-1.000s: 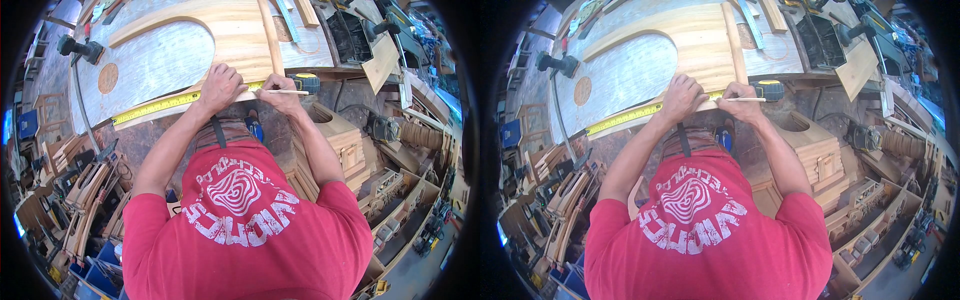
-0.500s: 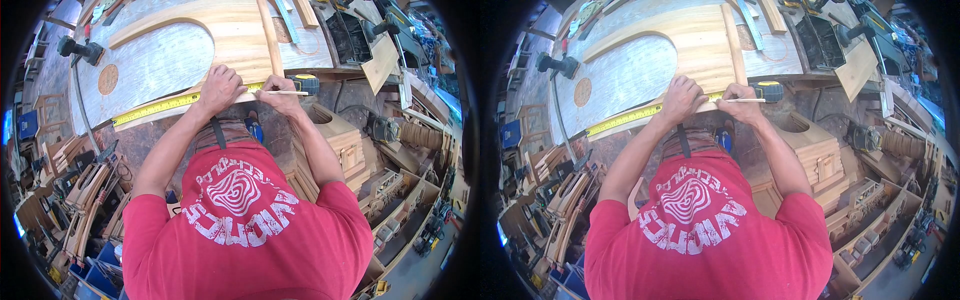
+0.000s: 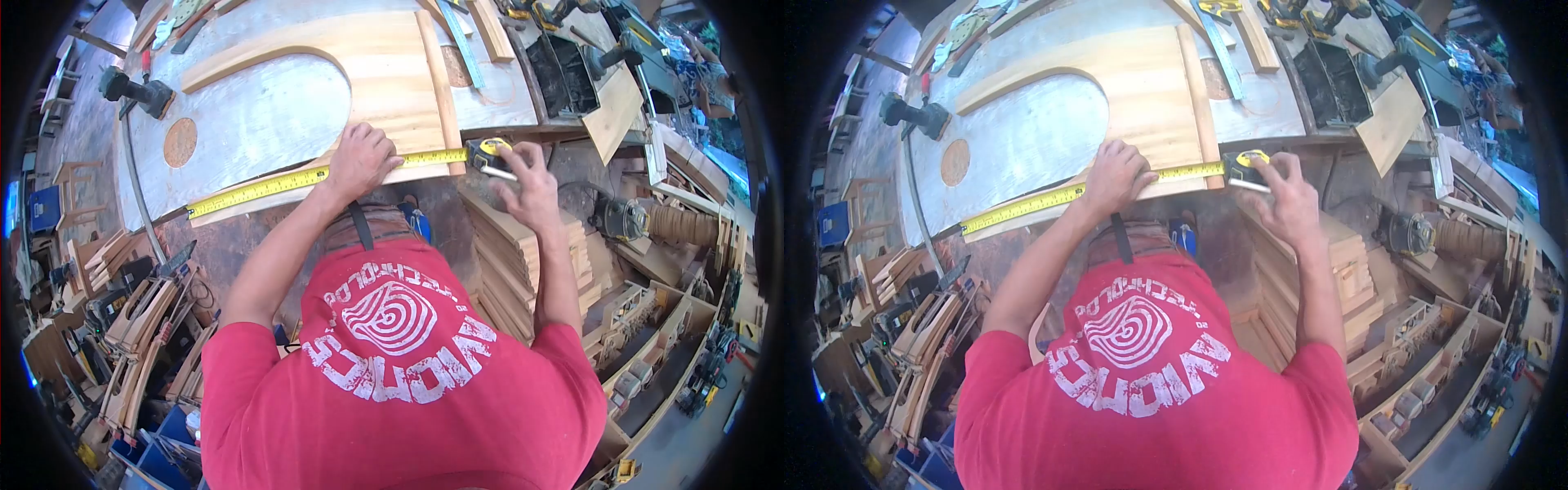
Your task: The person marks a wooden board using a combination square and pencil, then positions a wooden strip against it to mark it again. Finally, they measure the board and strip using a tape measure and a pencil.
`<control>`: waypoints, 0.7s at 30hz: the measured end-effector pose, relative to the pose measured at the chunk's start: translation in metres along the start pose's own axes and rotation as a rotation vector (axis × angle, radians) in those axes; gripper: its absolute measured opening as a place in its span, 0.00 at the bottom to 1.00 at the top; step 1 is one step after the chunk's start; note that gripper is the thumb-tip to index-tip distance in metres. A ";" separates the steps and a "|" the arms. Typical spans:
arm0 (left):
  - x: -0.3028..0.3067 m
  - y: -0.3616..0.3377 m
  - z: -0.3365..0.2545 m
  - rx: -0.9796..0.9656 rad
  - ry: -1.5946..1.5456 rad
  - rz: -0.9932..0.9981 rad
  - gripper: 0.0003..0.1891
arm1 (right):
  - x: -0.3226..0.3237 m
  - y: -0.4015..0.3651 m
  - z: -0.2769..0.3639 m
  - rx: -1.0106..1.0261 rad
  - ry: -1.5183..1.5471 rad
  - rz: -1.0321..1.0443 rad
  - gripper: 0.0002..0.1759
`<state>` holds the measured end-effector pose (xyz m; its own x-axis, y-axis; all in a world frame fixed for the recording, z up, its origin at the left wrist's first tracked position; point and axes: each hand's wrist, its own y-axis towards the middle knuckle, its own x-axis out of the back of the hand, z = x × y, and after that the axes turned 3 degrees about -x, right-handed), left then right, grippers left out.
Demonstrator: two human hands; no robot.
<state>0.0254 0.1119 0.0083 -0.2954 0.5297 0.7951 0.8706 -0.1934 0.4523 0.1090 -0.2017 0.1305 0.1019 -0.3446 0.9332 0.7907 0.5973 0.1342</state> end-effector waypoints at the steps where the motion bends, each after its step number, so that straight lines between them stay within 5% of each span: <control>1: 0.002 0.001 0.000 0.003 0.008 -0.002 0.13 | -0.004 -0.002 -0.001 -0.005 -0.111 0.045 0.34; 2: 0.005 0.001 -0.001 -0.006 0.021 -0.009 0.13 | -0.011 -0.001 -0.008 -0.026 -0.163 0.097 0.44; 12: 0.034 0.059 0.024 0.195 0.057 0.121 0.13 | -0.012 0.078 -0.050 0.149 -0.063 0.086 0.38; 17: 0.032 0.133 0.109 0.283 0.092 0.037 0.16 | -0.015 0.192 -0.064 0.244 -0.070 -0.055 0.36; 21: 0.028 0.169 0.168 0.419 0.055 0.078 0.17 | -0.035 0.266 -0.070 0.203 -0.105 0.019 0.37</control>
<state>0.2303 0.2330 0.0395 -0.2334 0.4799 0.8457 0.9723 0.1269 0.1963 0.3582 -0.0813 0.1101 0.0442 -0.2608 0.9644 0.6504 0.7402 0.1704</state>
